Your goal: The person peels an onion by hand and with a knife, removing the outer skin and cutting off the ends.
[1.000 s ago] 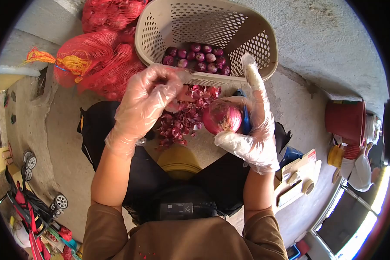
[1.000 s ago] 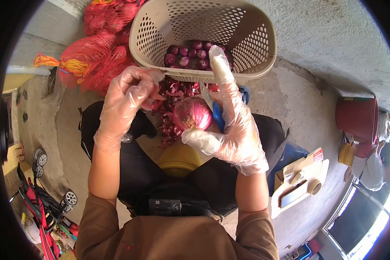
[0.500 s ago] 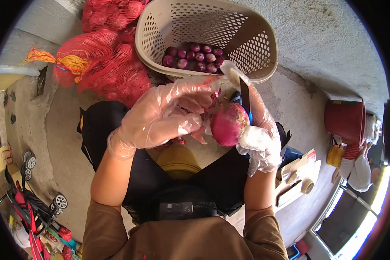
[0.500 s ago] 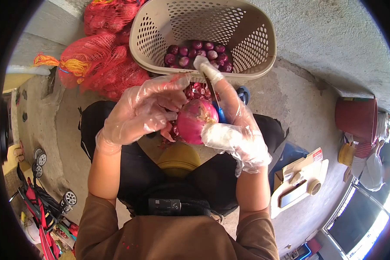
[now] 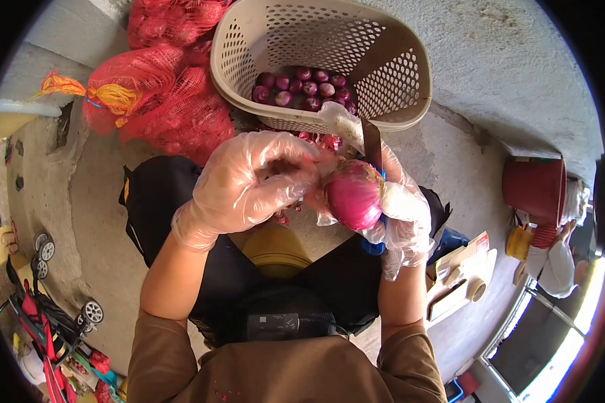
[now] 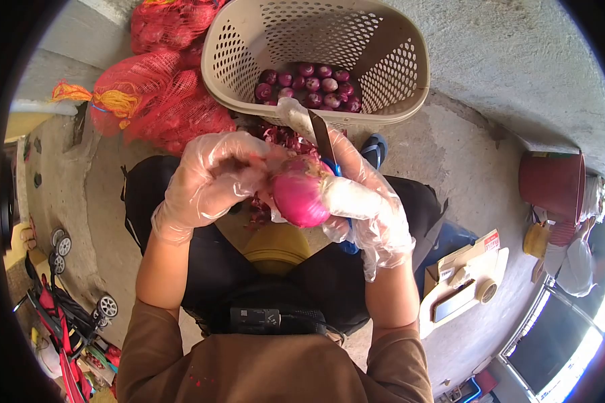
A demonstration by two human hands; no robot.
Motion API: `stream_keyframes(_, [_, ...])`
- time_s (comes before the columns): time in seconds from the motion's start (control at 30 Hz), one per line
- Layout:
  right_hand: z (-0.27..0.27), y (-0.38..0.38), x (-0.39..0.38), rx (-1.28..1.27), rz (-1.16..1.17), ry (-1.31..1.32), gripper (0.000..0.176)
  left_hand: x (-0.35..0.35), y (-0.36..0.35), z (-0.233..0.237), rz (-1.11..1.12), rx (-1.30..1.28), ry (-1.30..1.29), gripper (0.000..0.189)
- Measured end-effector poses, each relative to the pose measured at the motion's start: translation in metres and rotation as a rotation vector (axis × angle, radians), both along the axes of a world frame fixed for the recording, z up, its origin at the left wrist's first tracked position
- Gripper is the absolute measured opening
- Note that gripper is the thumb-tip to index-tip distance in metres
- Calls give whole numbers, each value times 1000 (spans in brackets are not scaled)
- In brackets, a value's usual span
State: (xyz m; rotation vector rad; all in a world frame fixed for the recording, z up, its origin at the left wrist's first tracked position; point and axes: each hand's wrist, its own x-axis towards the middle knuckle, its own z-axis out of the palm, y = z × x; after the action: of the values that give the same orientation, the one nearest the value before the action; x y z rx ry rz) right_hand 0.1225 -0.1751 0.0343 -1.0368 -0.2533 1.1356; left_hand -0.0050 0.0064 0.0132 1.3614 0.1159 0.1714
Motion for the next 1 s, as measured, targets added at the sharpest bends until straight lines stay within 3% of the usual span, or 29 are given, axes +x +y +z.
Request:
stream_keyframes(0.1, [0, 6, -7, -25, -101, -5, 85, -1, 4, -4, 24, 79, 42, 34])
stream_keyframes(0.17, [1, 5, -7, -53, -105, -8, 85, 3, 1, 3, 15, 161, -83, 48])
stream_keyframes(0.33, [-4, -9, 1, -69, -7, 45, 87, 7, -3, 4, -71, 338, -191, 72])
stream_keyframes(0.43, [-4, -6, -2, -48, -25, 72, 91, 8, -3, 5, -31, 544, -211, 67])
stream_keyframes(0.53, [-3, -1, -6, -47, -75, 96, 94, 1, -2, 7, -51, 136, -83, 53])
stream_keyframes(0.63, [-3, -3, 2, 11, 22, 56, 95, 1, -2, -2, 11, 31, -79, 42])
stream_keyframes(0.77, [-17, -13, 1, 87, 43, 160, 97, -1, 0, 2, -2, 197, -69, 25])
stream_keyframes(0.87, [-4, -8, -2, -32, 18, 99, 98, 5, 8, 4, 22, 449, -230, 19])
stream_keyframes(1.0, [4, 0, -1, 50, 86, 1, 96, 4, 1, 5, 130, 416, -166, 15])
